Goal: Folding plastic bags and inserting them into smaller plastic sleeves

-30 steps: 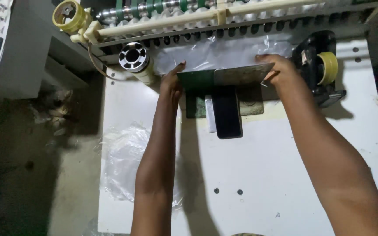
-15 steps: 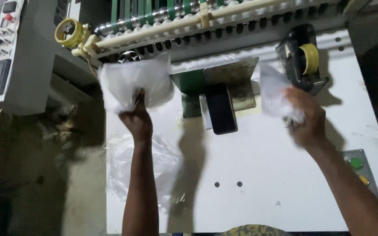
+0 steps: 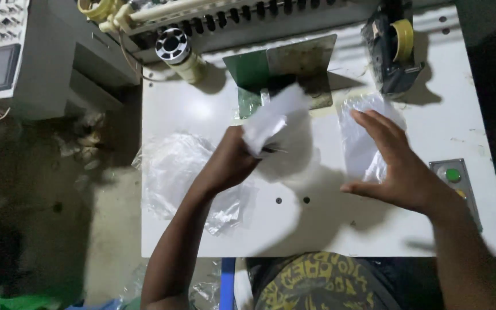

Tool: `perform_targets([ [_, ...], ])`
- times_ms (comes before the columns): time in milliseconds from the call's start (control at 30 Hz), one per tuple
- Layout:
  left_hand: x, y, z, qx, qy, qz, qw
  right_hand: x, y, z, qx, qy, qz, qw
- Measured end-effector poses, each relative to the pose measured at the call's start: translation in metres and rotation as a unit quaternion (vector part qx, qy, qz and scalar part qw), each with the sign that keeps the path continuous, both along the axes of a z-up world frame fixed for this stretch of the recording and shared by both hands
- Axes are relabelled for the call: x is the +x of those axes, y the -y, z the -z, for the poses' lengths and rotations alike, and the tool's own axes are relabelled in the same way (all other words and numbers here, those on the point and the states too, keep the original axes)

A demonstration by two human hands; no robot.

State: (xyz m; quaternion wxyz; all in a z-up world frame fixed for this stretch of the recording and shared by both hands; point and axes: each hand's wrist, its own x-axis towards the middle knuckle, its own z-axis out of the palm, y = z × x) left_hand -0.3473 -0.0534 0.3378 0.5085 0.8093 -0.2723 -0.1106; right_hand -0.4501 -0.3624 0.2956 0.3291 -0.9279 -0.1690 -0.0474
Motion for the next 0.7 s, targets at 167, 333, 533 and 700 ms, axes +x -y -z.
perform_targets([
  [167, 0.002, 0.02, 0.066, 0.034, -0.089, 0.043, 0.995, 0.036, -0.054, 0.034, 0.423, -0.234, 0.012, 0.875],
  [333, -0.027, 0.007, 0.085, -0.167, -0.336, -0.087, 0.923, 0.032, -0.071, 0.069, 0.534, -0.236, 0.122, 0.803],
  [533, -0.072, 0.017, 0.146, -0.334, -0.502, -0.091, 0.792, 0.03, -0.061, 0.102, 0.548, -0.218, 0.174, 0.789],
  [700, -0.092, 0.038, 0.068, -0.091, -0.331, -0.187, 0.92, -0.001, -0.073, 0.038, 0.498, -0.205, 0.132, 0.832],
])
